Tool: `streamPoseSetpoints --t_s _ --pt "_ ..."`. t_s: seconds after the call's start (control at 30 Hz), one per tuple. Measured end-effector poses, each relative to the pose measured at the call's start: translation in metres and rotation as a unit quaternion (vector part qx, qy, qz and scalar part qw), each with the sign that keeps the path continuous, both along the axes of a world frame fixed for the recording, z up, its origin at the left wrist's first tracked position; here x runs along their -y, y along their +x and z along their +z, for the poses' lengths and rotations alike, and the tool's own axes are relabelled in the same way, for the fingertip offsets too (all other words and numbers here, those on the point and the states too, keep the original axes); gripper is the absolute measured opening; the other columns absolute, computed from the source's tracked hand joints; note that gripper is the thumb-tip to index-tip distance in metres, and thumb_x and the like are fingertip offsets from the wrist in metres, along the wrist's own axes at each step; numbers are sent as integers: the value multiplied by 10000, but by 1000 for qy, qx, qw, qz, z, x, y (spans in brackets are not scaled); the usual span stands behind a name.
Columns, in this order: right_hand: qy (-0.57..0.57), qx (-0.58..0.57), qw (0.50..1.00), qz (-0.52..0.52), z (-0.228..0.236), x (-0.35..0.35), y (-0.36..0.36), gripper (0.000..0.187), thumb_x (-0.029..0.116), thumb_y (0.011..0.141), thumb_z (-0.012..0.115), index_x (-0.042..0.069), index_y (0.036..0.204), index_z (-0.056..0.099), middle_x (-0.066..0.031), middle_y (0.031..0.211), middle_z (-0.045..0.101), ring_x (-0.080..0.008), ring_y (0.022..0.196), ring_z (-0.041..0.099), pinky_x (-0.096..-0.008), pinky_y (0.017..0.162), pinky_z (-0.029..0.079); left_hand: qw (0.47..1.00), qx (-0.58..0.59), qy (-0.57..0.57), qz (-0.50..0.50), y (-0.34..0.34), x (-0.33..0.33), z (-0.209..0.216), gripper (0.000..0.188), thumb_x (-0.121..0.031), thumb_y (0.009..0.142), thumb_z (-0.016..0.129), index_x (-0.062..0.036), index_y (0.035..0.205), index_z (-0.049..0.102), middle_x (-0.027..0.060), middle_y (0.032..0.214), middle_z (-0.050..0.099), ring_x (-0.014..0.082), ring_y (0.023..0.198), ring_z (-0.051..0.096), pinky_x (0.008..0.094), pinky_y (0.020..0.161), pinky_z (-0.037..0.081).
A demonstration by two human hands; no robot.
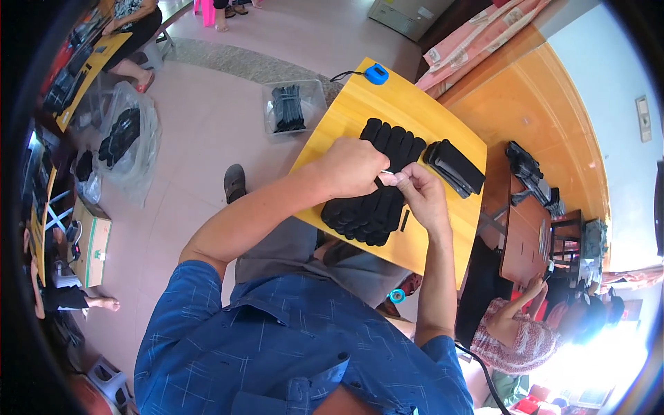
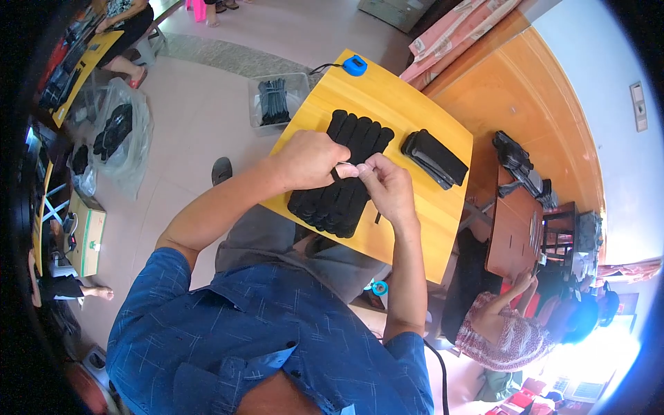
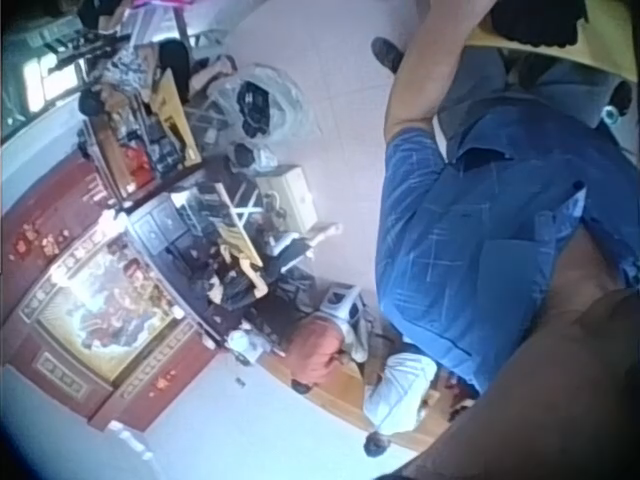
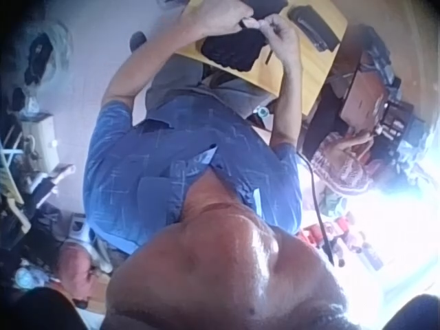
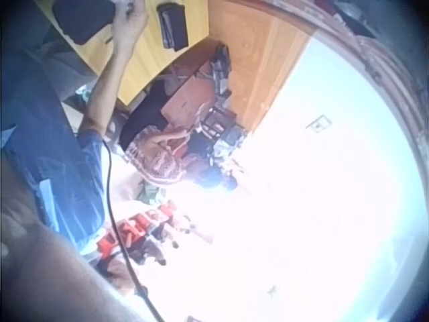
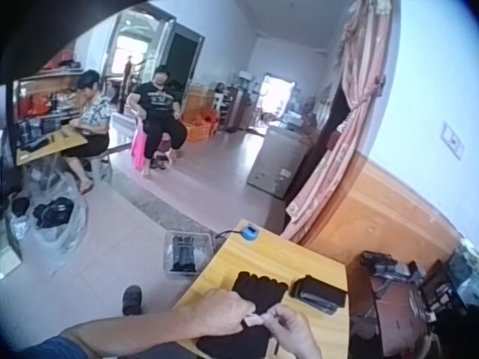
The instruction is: Assembling black textile straps with plastic buckles and fasteners at a workbench.
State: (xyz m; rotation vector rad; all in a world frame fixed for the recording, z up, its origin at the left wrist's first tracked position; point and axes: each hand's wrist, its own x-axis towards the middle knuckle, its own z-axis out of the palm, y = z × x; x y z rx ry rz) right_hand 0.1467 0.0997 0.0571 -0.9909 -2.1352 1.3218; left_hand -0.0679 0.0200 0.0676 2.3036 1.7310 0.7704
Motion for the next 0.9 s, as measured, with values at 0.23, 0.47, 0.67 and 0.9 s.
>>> streamPoseSetpoints --t_s 0.23,0.47,0.67,0.9 --pt "142 35 988 -53 -6 7 -13 258 245 1008 698 39 869 628 -51 630 516 -125 598 473 -306 577 432 993 104 28 -56 -7 -8 -8 409 -307 944 703 -65 650 555 183 625 588 410 629 617 517 576 444" --pt "137 19 988 -66 -6 12 -16 259 233 1008 696 28 872 614 -89 660 518 -141 621 486 -314 607 446 968 211 1 -133 -25 -10 -21 444 -261 944 714 -31 637 490 147 565 441 306 511 424 405 535 368" --pt "137 2 987 -86 -15 17 -7 258 225 1012 693 29 865 610 -52 653 517 -114 636 481 -306 606 441 914 340 -64 -211 -36 -5 -26 460 -244 987 676 -29 655 443 40 596 325 102 566 322 330 532 320" --pt "128 -56 984 -111 -28 16 2 250 211 1012 699 38 859 603 -2 668 496 -78 675 457 -277 617 431 829 516 -166 -139 -29 13 -54 447 -239 1010 648 -86 643 444 -38 590 381 59 552 371 281 507 299"
